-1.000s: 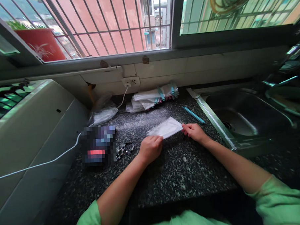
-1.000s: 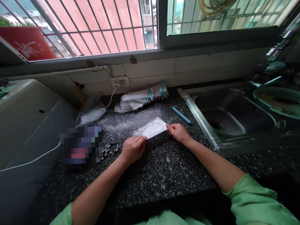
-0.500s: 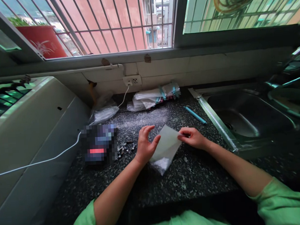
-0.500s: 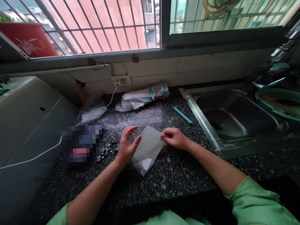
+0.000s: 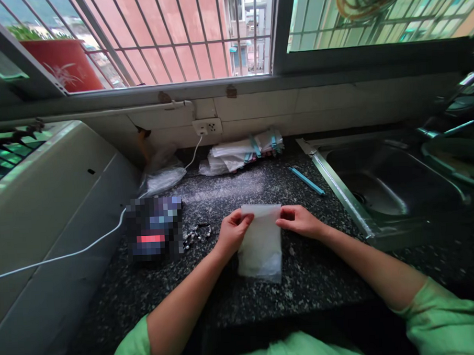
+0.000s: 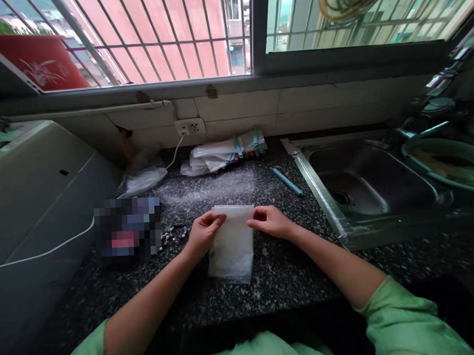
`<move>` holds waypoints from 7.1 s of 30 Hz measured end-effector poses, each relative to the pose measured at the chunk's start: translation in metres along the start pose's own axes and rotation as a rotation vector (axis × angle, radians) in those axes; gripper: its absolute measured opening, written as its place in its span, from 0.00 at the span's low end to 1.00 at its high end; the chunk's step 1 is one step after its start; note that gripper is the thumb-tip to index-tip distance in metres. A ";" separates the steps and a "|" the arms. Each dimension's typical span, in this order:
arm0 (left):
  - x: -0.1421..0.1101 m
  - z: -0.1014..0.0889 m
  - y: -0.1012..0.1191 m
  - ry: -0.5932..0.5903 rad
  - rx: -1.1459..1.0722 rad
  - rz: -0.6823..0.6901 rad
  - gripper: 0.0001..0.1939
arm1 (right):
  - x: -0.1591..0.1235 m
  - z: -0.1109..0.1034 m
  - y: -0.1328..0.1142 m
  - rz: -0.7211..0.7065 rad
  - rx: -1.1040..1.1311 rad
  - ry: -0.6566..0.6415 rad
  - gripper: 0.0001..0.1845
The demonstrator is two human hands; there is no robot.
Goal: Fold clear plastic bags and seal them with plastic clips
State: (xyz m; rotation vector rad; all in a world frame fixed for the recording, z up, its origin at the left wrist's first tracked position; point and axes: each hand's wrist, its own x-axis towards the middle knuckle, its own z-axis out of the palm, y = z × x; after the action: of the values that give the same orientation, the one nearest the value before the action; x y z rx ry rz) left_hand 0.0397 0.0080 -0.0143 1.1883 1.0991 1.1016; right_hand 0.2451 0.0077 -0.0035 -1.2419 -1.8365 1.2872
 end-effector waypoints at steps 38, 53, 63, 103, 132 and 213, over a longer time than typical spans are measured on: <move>-0.001 -0.003 -0.009 -0.236 0.153 -0.029 0.17 | -0.007 0.007 0.004 -0.301 -0.307 0.110 0.15; -0.003 0.000 -0.009 -0.267 0.108 -0.094 0.14 | -0.009 0.010 0.007 -0.226 -0.305 0.080 0.11; -0.005 -0.001 0.005 -0.195 0.124 0.044 0.21 | -0.009 0.009 0.001 -0.267 -0.308 0.126 0.12; 0.001 -0.002 -0.001 -0.179 0.103 -0.112 0.17 | 0.004 -0.086 0.013 0.452 -1.112 0.591 0.16; 0.007 -0.010 0.003 -0.080 0.066 -0.235 0.22 | -0.011 -0.029 -0.007 -0.424 -0.616 0.320 0.06; 0.002 -0.013 0.008 -0.152 -0.077 -0.219 0.25 | -0.015 0.001 0.006 -0.410 -0.879 0.162 0.06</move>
State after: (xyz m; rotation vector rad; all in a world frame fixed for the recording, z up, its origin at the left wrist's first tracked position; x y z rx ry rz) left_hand 0.0264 0.0120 -0.0074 1.0463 1.0333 0.8635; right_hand 0.2526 -0.0062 -0.0089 -1.2051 -2.4494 0.1181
